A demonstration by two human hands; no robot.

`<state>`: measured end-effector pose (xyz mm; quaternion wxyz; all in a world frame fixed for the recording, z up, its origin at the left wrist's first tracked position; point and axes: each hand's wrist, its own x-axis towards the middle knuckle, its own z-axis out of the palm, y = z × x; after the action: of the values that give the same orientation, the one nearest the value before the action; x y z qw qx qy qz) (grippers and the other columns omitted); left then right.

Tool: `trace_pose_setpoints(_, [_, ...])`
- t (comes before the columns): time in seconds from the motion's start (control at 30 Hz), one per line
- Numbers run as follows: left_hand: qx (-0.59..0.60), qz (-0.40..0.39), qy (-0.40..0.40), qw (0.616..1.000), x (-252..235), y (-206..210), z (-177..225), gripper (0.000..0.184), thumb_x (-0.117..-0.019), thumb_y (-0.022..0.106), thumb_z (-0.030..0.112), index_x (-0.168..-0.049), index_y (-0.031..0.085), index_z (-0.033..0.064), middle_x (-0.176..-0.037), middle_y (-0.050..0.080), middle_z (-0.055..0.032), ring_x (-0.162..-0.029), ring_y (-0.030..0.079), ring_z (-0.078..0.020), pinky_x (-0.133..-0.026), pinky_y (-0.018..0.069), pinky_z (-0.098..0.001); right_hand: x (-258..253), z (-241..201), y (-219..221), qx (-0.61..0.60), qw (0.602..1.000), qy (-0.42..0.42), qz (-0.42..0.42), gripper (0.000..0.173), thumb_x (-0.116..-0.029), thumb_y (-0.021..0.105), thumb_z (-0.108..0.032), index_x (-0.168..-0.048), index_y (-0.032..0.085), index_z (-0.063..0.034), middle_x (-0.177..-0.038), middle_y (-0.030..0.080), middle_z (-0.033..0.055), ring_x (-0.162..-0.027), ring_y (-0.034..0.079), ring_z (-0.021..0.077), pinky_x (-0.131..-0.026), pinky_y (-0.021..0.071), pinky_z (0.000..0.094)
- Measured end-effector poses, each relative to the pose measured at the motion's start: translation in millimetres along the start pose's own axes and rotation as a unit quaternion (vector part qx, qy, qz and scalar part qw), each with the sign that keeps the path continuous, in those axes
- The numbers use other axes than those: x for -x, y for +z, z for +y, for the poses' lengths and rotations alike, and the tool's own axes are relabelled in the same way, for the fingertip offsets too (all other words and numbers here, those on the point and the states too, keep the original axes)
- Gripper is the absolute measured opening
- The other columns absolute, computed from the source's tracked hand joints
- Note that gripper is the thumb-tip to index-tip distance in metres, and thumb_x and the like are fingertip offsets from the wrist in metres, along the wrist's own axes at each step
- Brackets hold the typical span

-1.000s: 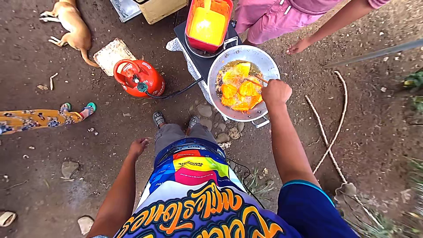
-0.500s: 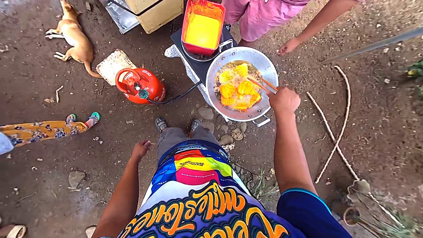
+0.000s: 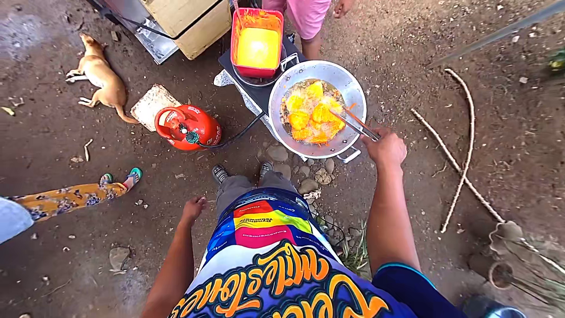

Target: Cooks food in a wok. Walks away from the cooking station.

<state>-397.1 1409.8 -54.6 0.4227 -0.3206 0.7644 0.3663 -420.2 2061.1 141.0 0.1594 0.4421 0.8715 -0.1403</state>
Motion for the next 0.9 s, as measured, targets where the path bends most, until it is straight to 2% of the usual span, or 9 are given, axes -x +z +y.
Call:
trace_pose_setpoints(0.17, [0.0,-0.001,0.002,1.0,-1.0,0.9,8.3,0.037,-0.1092,0.052,0.026,-0.137,0.058,0.0035,-0.124,0.069,-0.0162,-0.102,0.07,-0.0265,-0.089,0.0563,-0.0461,-7.8,20.6,12.9,-0.071,0.997,0.004,-0.025,0.049,-0.096,0.068,-0.053,-0.126,0.072,-0.0141,-0.118,0.069,0.0274,-0.114,0.062,0.0521,-0.093,0.043,0.0775])
trace_pose_setpoints(0.53, [-0.016,0.006,0.019,1.0,2.0,-12.1,27.6,0.035,-0.1095,0.052,0.027,-0.137,0.06,0.0054,-0.123,0.07,-0.0156,-0.104,0.07,-0.027,-0.089,0.0559,-0.047,-38.8,37.1,26.8,-0.095,0.993,-0.02,-0.063,0.042,-0.0979,0.065,-0.052,-0.118,0.077,-0.017,-0.115,0.071,0.0244,-0.112,0.064,0.0501,-0.092,0.0437,0.0773])
trace_pose_setpoints(0.67, [-0.007,0.008,0.022,1.0,1.7,-13.3,22.5,0.035,-0.1093,0.052,0.026,-0.136,0.059,0.0044,-0.122,0.07,-0.0165,-0.103,0.071,-0.0274,-0.088,0.0567,-0.047,-43.7,44.1,20.5,-0.117,0.989,-0.022,-0.088,0.043,-0.0972,0.067,-0.052,-0.116,0.078,-0.0161,-0.116,0.072,0.0224,-0.115,0.063,0.0477,-0.096,0.0422,0.077])
trace_pose_setpoints(0.83, [-0.017,-0.001,0.013,1.0,2.4,-10.2,14.1,0.036,-0.1096,0.051,0.024,-0.138,0.057,0.0024,-0.125,0.068,-0.0182,-0.105,0.07,-0.0291,-0.091,0.0562,-0.0484,-53.3,45.1,33.3,-0.161,0.983,-0.011,-0.084,0.042,-0.0972,0.067,-0.05,-0.113,0.078,-0.0121,-0.111,0.074,0.0203,-0.111,0.066,0.045,-0.096,0.0435,0.0752])
trace_pose_setpoints(0.9, [-0.016,-0.003,0.015,1.0,2.8,-9.6,12.6,0.036,-0.1096,0.051,0.024,-0.137,0.058,0.0019,-0.124,0.068,-0.0193,-0.105,0.07,-0.0301,-0.089,0.0564,-0.0488,-54.8,43.4,36.3,-0.185,0.978,0.001,-0.091,0.04,-0.0976,0.068,-0.047,-0.113,0.078,-0.0107,-0.109,0.075,0.0175,-0.109,0.067,0.0408,-0.097,0.045,0.0714])
